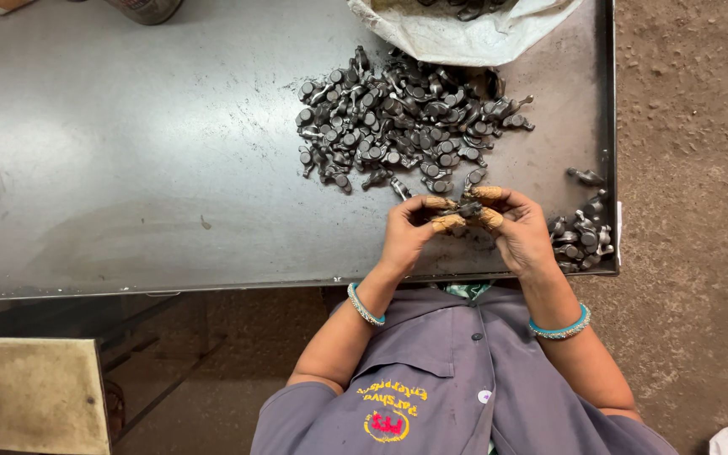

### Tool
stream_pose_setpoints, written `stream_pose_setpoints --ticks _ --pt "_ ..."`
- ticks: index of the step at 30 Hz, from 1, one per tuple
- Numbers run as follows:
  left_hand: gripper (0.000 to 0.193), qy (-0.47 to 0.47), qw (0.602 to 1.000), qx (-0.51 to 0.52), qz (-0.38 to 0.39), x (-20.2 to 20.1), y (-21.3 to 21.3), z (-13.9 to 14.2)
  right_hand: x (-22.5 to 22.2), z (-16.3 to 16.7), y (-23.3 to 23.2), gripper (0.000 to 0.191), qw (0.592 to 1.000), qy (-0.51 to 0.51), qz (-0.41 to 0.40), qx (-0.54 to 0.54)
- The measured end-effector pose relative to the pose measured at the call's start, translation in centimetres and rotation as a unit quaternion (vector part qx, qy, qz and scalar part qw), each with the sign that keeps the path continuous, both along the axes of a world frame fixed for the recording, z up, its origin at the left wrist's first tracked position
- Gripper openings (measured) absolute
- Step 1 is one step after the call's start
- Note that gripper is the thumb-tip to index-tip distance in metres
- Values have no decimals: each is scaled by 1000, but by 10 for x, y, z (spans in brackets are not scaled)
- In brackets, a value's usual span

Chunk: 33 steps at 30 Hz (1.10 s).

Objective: The person picks small dark metal castings one at a time from a pile on a metal table, turns them over in their hands, and places them into a small wooden box or a white sack on the table. They occasionally sweep handfuls of castings together and refill the box from the sack.

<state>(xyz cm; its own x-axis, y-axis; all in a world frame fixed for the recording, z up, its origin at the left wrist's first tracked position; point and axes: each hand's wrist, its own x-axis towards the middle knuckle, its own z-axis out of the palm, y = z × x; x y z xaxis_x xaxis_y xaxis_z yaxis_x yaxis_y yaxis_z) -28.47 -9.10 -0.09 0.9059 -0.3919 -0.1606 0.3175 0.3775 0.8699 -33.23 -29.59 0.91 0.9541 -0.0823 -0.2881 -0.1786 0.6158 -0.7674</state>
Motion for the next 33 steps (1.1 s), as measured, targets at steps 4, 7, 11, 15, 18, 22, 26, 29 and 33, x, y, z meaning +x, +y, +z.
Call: stream_pose_setpoints --ticks 4,7,11,15,18,22,26,29,33 --pt "24 39 999 -17 -10 2 4 -10 1 -1 1 31 1000 14 8 -13" --pt "21 69 997 1 -16 2 6 -8 0 5 8 28 999 6 22 -43" --pt "17 161 986 -37 5 3 7 -4 3 28 24 25 965 -17 95 -245" --pt "22 169 986 -9 -5 6 18 6 21 59 42 34 782 -176 42 -596" --pt "24 -57 979 190 47 14 33 20 40 67 57 47 681 -183 37 -708" --pt "40 -186 877 429 109 21 50 43 41 61 67 43 632 -217 62 -741" --pt "57 -215 837 501 55 30 57 51 25 47 59 28 614 -201 110 -755" --pt "66 -237 824 515 28 34 54 44 16 33 43 29 675 -178 85 -711" --pt "62 -239 825 513 7 37 45 32 8 9 19 31 940 23 48 -338"
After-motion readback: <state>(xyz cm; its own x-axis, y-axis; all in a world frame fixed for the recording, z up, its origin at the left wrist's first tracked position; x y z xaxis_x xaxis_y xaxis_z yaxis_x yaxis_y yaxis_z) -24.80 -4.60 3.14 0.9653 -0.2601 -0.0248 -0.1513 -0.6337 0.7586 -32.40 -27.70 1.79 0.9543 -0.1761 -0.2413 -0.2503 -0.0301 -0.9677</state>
